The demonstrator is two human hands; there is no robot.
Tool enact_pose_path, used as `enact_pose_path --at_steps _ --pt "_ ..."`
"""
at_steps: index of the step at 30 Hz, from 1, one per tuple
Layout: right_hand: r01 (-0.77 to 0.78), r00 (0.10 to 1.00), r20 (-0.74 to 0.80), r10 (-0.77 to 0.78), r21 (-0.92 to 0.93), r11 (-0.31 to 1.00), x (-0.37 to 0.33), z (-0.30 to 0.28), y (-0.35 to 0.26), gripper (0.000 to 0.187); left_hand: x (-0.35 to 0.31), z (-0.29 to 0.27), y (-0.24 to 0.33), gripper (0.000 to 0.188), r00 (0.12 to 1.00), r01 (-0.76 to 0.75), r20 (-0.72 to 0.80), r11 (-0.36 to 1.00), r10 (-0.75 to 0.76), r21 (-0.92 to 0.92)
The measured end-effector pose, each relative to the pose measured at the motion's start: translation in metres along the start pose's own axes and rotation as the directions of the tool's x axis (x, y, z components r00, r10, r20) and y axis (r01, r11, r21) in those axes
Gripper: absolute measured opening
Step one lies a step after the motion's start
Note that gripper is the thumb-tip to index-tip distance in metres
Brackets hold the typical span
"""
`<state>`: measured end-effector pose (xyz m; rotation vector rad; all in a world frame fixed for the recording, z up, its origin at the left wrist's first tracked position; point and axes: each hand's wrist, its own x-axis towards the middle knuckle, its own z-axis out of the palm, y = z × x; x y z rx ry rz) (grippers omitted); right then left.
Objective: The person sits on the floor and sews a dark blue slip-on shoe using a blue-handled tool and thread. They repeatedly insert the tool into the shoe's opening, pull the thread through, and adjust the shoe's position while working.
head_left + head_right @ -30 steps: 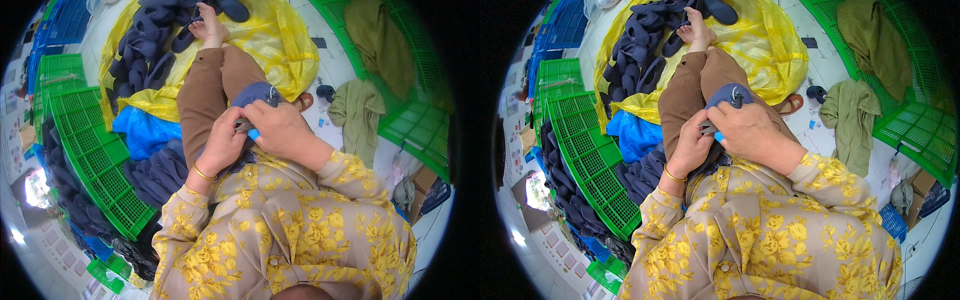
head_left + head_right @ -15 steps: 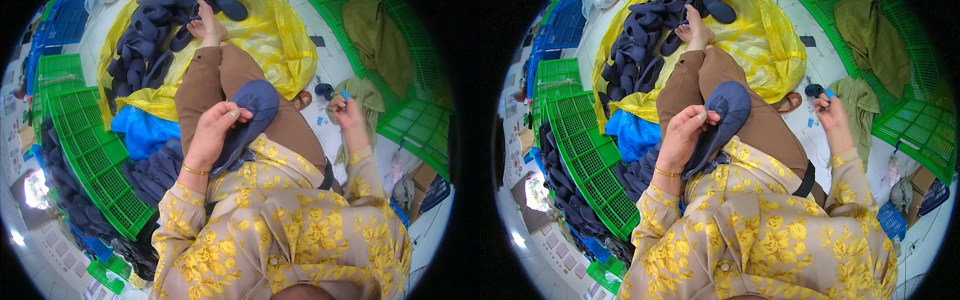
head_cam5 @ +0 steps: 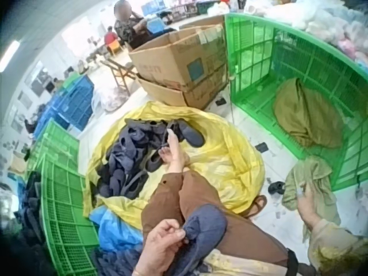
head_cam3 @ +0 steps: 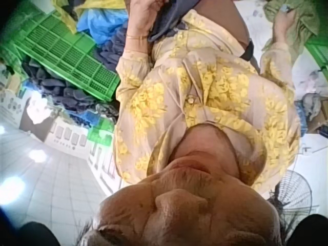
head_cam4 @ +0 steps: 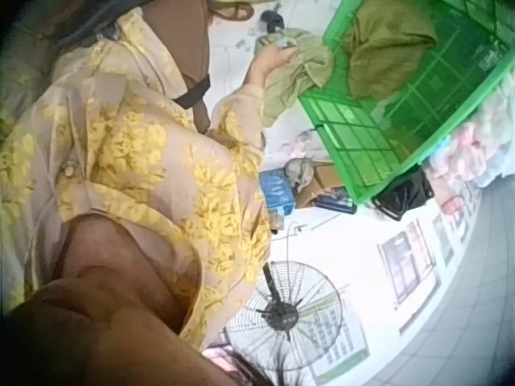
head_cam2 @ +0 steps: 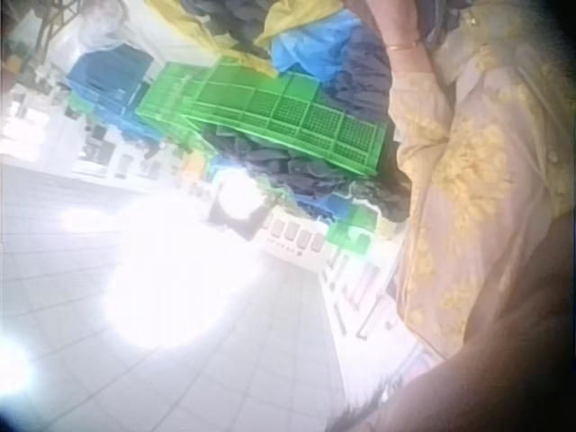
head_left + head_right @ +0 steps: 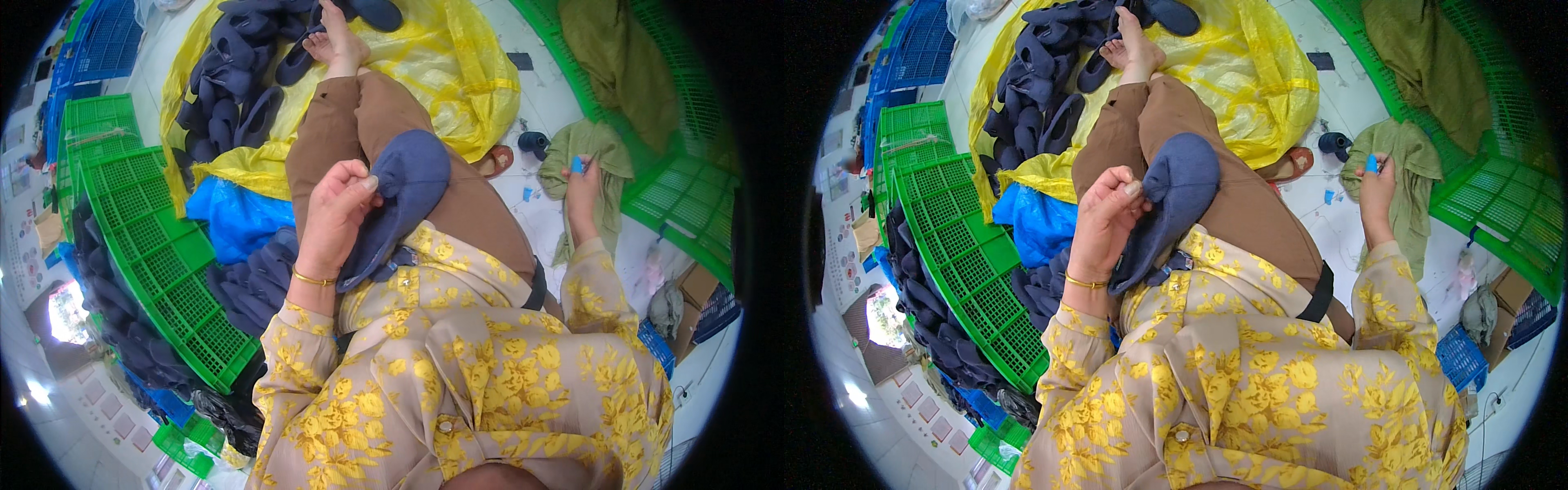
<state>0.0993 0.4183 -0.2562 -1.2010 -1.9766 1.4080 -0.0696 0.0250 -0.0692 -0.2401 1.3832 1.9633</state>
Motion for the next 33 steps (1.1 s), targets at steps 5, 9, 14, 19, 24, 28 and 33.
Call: enact_pose_path --at_steps 5,9,14,19,24,28,33 --pt "0.123 0.992 0.057 -0.113 -0.228 0.966 -0.003 0.003 -0.001 0.018 0.005 0.012 -0.005 0.027 0.993 -0.058 -0.079 0.94 0.09 0.336" --pt "0.085 0.996 0.059 -0.072 -0.261 0.962 -0.004 -0.002 0.003 0.015 0.01 0.019 -0.016 0.018 0.981 -0.019 -0.145 0.802 0.131 0.597" --pt "0.14 0.99 0.081 -0.115 -0.492 0.859 0.009 -0.024 0.013 0.016 0.015 0.024 -0.025 0.019 0.907 -0.216 -0.046 0.556 0.419 0.802" --pt "0.095 0.98 -0.034 -0.197 -0.787 0.609 0.036 -0.085 0.062 0.03 0.015 0.024 -0.026 0.017 0.932 -0.181 -0.05 0.58 0.359 0.794" --pt "-0.339 0.921 0.098 0.376 -0.269 0.901 0.018 -0.019 -0.001 0.034 0.013 0.018 -0.015 0.016 0.988 0.06 -0.152 0.854 0.023 0.517" --pt "-0.012 0.714 0.701 -0.007 0.022 1.0 -0.065 0.062 -0.156 0.022 0.009 0.014 -0.007 0.018 0.989 0.097 -0.143 0.926 -0.047 0.366" --pt "0.018 0.434 0.9 -0.041 0.037 0.999 -0.094 0.074 -0.205 0.015 0.002 0.007 -0.001 0.016 0.985 0.17 -0.021 0.983 -0.169 0.066"
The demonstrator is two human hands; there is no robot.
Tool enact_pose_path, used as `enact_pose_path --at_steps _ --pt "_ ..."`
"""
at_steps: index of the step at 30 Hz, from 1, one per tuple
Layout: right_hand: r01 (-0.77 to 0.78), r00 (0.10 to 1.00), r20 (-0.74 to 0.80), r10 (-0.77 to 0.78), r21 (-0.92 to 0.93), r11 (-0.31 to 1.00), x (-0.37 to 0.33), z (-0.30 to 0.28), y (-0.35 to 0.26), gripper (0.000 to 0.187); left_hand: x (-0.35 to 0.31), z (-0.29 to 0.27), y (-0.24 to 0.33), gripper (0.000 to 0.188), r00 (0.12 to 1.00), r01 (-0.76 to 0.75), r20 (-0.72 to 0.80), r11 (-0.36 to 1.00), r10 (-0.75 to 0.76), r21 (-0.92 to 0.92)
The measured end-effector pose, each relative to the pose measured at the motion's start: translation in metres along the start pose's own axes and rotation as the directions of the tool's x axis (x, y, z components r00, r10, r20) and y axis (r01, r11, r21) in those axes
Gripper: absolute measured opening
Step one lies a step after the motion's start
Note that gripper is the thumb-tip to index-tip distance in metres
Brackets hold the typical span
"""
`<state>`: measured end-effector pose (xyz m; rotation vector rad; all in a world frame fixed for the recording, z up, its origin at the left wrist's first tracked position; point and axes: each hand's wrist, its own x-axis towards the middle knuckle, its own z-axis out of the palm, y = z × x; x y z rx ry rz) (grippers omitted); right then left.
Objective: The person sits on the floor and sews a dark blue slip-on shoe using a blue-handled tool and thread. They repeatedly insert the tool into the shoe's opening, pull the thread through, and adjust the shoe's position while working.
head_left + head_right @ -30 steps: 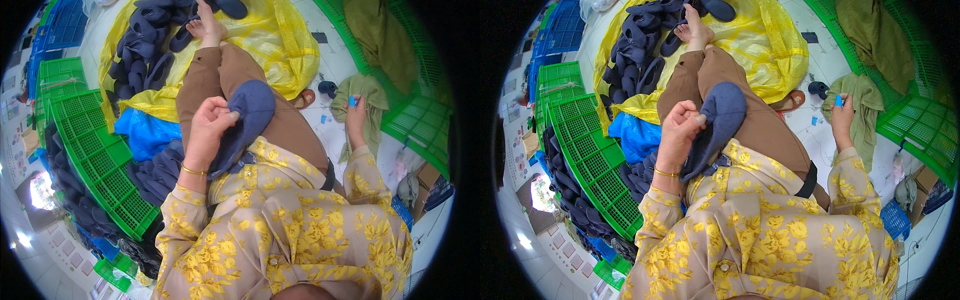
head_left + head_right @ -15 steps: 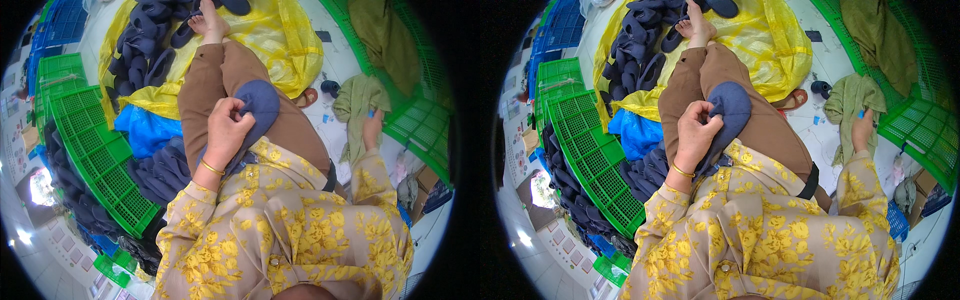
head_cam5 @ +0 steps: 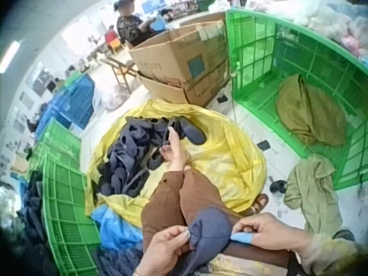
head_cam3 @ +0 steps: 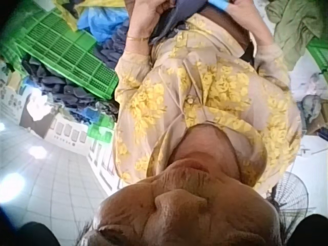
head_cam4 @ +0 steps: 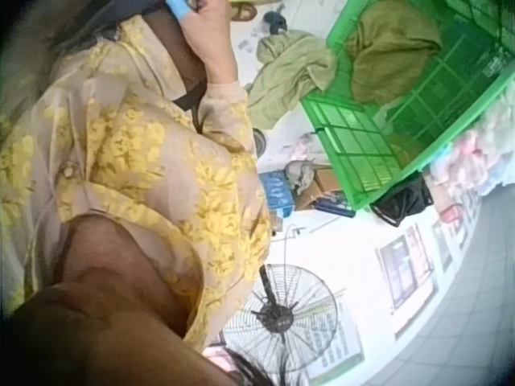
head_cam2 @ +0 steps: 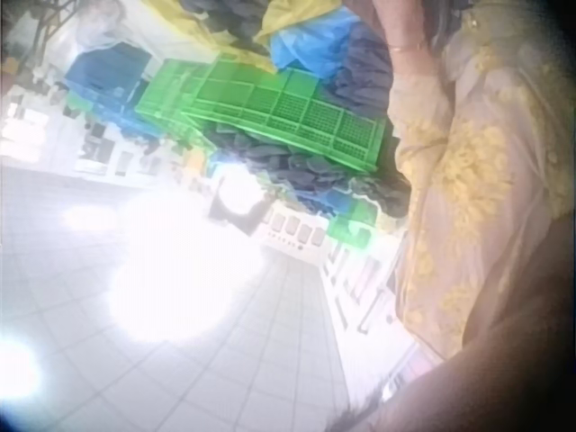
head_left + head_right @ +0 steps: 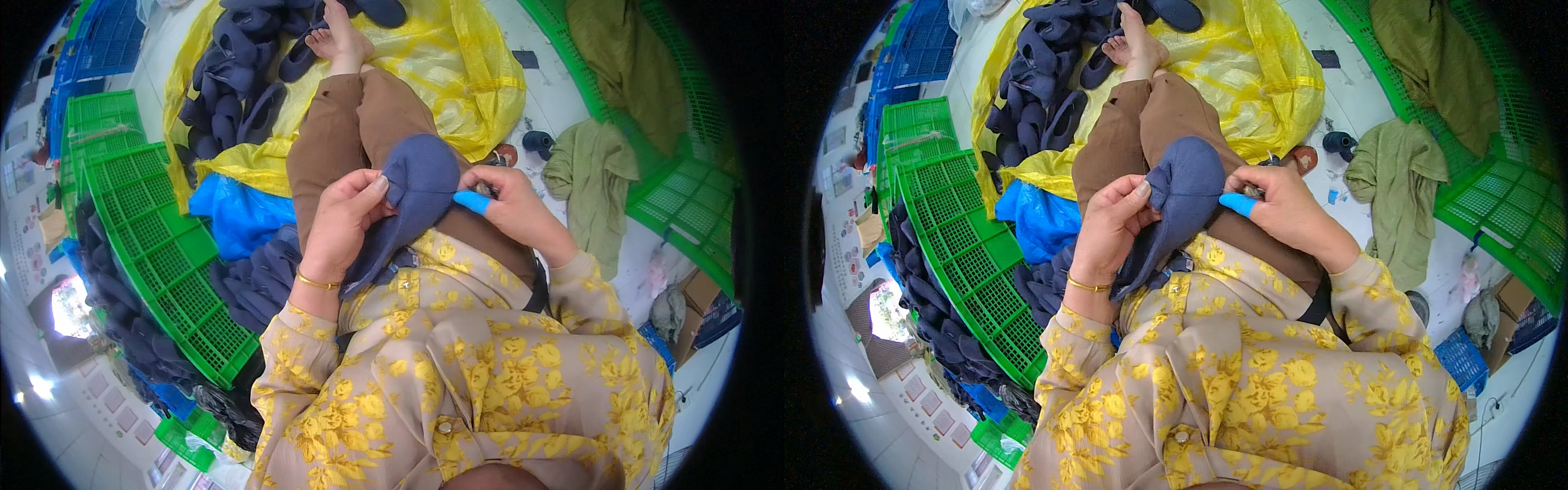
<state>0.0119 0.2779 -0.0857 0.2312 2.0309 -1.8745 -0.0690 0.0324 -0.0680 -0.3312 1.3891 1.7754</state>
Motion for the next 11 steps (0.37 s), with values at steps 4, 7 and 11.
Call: enact_pose_path --at_steps 4,7,11 --pt "-0.102 0.995 0.035 0.097 0.209 0.973 -0.023 -0.007 -0.012 0.012 -0.004 0.007 -0.009 0.014 0.999 0.029 0.013 0.994 -0.031 0.104" --pt "-0.099 0.993 0.092 0.074 0.314 0.944 -0.038 -0.001 -0.015 0.013 -0.003 0.025 -0.01 0.006 0.992 -0.091 -0.053 0.949 0.113 0.302" --pt "0.07 0.988 0.12 -0.097 0.214 0.974 -0.047 0.011 -0.026 0.014 -0.006 0.031 -0.011 0.014 0.946 -0.192 -0.051 0.68 0.321 0.707"
